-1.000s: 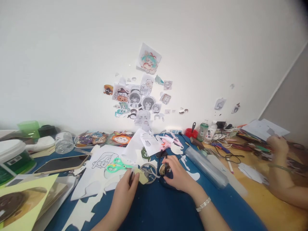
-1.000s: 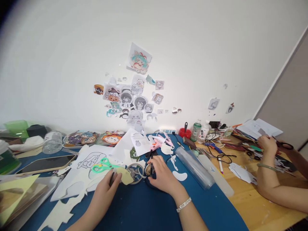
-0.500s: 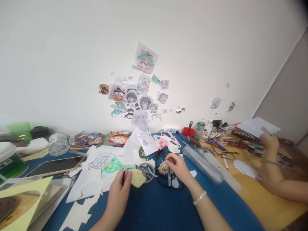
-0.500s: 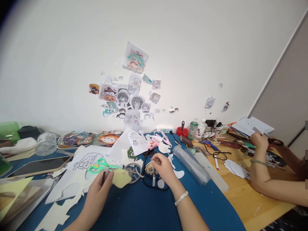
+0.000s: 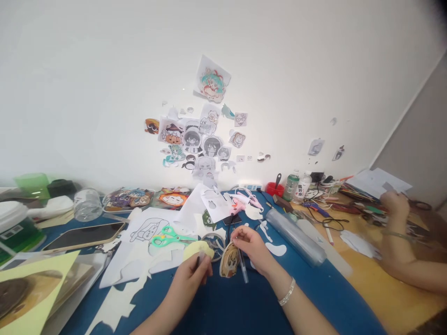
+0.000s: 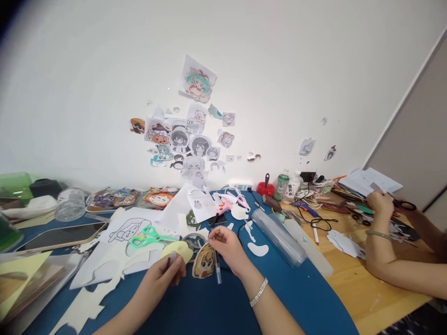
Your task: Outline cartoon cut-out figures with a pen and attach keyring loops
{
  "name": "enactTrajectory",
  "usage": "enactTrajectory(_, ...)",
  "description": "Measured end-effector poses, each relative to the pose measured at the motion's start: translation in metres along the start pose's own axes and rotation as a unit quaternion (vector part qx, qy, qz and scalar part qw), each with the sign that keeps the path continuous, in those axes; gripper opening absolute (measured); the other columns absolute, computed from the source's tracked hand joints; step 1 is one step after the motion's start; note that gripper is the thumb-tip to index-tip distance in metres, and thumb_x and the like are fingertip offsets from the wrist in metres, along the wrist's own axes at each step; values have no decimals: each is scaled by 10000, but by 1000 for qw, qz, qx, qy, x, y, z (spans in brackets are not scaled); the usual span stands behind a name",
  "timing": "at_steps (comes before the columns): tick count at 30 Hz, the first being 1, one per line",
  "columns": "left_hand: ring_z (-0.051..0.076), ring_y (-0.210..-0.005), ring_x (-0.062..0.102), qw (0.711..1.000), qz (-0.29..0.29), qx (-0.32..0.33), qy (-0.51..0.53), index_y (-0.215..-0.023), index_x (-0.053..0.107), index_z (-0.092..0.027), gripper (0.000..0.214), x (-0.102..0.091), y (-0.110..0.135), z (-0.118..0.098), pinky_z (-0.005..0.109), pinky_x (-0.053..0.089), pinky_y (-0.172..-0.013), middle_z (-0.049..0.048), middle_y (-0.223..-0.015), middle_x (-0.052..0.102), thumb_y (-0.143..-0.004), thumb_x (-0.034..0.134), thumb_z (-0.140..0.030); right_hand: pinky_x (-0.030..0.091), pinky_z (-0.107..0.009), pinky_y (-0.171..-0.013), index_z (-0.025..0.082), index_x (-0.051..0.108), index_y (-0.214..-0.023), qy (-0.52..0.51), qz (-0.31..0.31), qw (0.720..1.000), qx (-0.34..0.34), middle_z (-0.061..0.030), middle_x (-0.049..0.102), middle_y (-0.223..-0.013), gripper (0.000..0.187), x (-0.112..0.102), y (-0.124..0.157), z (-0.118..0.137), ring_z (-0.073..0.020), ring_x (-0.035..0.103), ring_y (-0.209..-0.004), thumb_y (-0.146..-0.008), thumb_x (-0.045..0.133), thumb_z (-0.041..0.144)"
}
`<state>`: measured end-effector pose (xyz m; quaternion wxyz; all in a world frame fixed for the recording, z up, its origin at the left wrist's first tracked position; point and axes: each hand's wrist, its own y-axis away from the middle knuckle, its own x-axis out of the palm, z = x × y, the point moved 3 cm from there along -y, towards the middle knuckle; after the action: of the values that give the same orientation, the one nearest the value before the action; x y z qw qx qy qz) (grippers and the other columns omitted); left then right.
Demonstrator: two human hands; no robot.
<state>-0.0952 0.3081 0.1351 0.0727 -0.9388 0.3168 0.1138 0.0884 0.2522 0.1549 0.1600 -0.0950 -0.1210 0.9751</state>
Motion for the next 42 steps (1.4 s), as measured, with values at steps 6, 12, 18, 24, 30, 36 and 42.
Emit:
enactTrajectory(6, 122, -453, 441, 995, 86, -16, 49, -646, 475, -227, 549, 16, 1, 7, 277, 346, -516, -44, -452, 486, -707, 456, -772, 435, -262, -655, 179, 571, -770, -50, 37, 997, 43, 5, 549, -734, 176, 22, 6, -4, -146, 530, -688, -713, 654, 323)
enactTrajectory(12, 115, -428, 461, 991, 103, -28, 76, -683, 457, -228, 579, 22, 0, 14, 264, 348, -470, -48, -464, 497, -682, 440, -807, 430, -248, -627, 182, 568, -773, -49, 39, 998, 32, 11, 540, -707, 142, 27, 6, -7, -135, 528, -658, -728, 627, 303)
enactTrajectory(18, 128, -431, 452, 998, 41, -27, 31, -652, 438, -243, 540, 15, 2, 12, 279, 353, -477, -49, -452, 489, -696, 437, -782, 461, -290, -691, 192, 578, -793, 10, -4, 999, -44, -17, 564, -781, 76, 25, 4, -3, -176, 557, -756, -737, 573, 244)
enactTrajectory(24, 155, -504, 494, 998, -54, -8, -26, -631, 418, -256, 398, 3, 4, 7, 299, 380, -558, -36, -500, 519, -792, 403, -619, 412, -327, -749, 197, 612, -781, 110, -73, 979, -157, -28, 503, -809, 53, 24, 15, 12, -197, 508, -802, -744, 575, 190)
enactTrajectory(30, 165, -503, 518, 998, -52, 0, -34, -606, 399, -260, 358, 6, 8, 8, 301, 390, -563, -32, -497, 532, -792, 417, -566, 419, -312, -677, 181, 547, -718, 290, -51, 927, -232, -32, 483, -805, 149, 49, 28, 13, -204, 500, -783, -656, 681, 200)
enactTrajectory(36, 174, -546, 557, 998, -60, 2, -23, -603, 426, -253, 351, 4, 5, 10, 304, 417, -595, -18, -525, 581, -784, 453, -553, 406, -296, -645, 189, 497, -694, 333, -62, 903, -263, -19, 469, -764, 95, 49, 27, 12, -181, 486, -728, -683, 586, 158)
enactTrajectory(42, 204, -638, 648, 998, -54, -5, 16, -630, 457, -242, 345, 5, 1, 17, 317, 497, -633, -14, -615, 617, -767, 486, -557, 414, -315, -669, 190, 517, -736, 350, -60, 902, -247, -31, 495, -798, 126, 47, 27, 12, -195, 493, -760, -656, 608, 156)
